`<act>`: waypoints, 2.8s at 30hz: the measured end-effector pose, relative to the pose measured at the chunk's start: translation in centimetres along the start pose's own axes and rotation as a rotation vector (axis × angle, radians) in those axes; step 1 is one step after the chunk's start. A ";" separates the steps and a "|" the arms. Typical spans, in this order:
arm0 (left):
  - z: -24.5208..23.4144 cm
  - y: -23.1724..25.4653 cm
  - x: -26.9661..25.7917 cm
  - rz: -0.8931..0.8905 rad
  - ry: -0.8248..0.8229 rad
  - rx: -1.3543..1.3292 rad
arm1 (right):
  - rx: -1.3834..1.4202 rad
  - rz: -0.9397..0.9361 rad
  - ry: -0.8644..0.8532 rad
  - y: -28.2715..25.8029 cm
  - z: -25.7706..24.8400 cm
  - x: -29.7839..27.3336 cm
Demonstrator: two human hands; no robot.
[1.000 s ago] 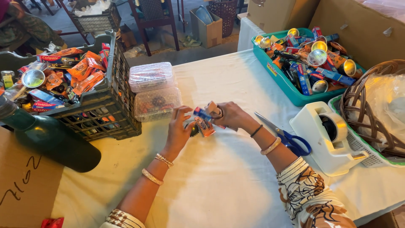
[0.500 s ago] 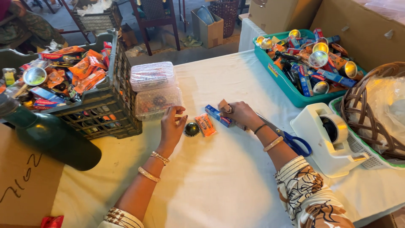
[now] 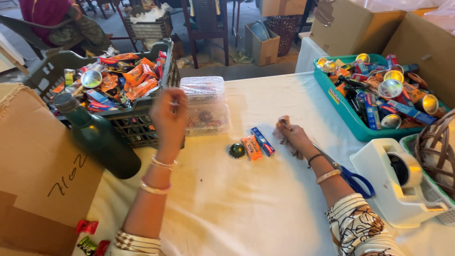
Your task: Picking various items from bins and packing them into small plastic kits or bubble wrap.
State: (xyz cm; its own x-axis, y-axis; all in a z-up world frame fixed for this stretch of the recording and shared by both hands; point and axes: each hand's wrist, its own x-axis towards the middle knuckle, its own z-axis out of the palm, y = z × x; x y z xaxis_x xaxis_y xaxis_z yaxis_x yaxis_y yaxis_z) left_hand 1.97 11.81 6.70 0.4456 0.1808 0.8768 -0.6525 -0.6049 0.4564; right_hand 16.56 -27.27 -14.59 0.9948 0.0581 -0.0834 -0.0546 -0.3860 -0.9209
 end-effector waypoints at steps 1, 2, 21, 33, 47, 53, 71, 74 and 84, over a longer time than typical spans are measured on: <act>-1.0 -0.5 1.4 0.001 0.003 0.004 | 0.000 -0.004 -0.004 -0.4 -0.1 -0.1; -2.0 -1.0 2.8 0.021 0.040 0.063 | 0.033 0.029 0.006 -0.6 -0.1 -0.4; -0.5 -25.4 12.9 -0.384 -1.050 0.611 | -0.107 0.111 0.000 -3.8 0.1 -2.7; -1.8 -21.8 13.6 -0.430 -0.620 0.526 | -0.105 0.084 0.009 -3.8 0.2 -2.6; -4.0 -19.5 14.3 -0.365 -0.161 0.303 | -0.132 0.122 -0.004 -4.3 0.0 -2.8; -4.1 -22.1 13.6 -0.152 -0.160 0.504 | -0.048 0.078 0.001 -3.6 0.2 -2.7; 9.5 -1.7 -7.0 -0.494 -0.113 -0.809 | 0.231 -0.324 0.125 0.8 2.6 0.6; 11.6 -0.7 -11.9 -0.706 -0.143 -0.973 | 0.668 -0.385 0.083 -5.0 4.2 -3.6; 13.4 2.1 -17.8 -0.775 -0.391 -1.153 | 0.794 -0.570 0.061 -9.4 8.9 -10.3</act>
State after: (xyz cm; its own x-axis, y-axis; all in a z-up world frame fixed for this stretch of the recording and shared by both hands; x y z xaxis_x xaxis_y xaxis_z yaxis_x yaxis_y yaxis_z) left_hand 0.94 -3.08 -9.95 0.9235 -0.1672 0.3452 -0.2108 0.5306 0.8210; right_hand 6.06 -16.01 -8.45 0.8917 -0.0129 0.4524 0.4157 0.4187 -0.8074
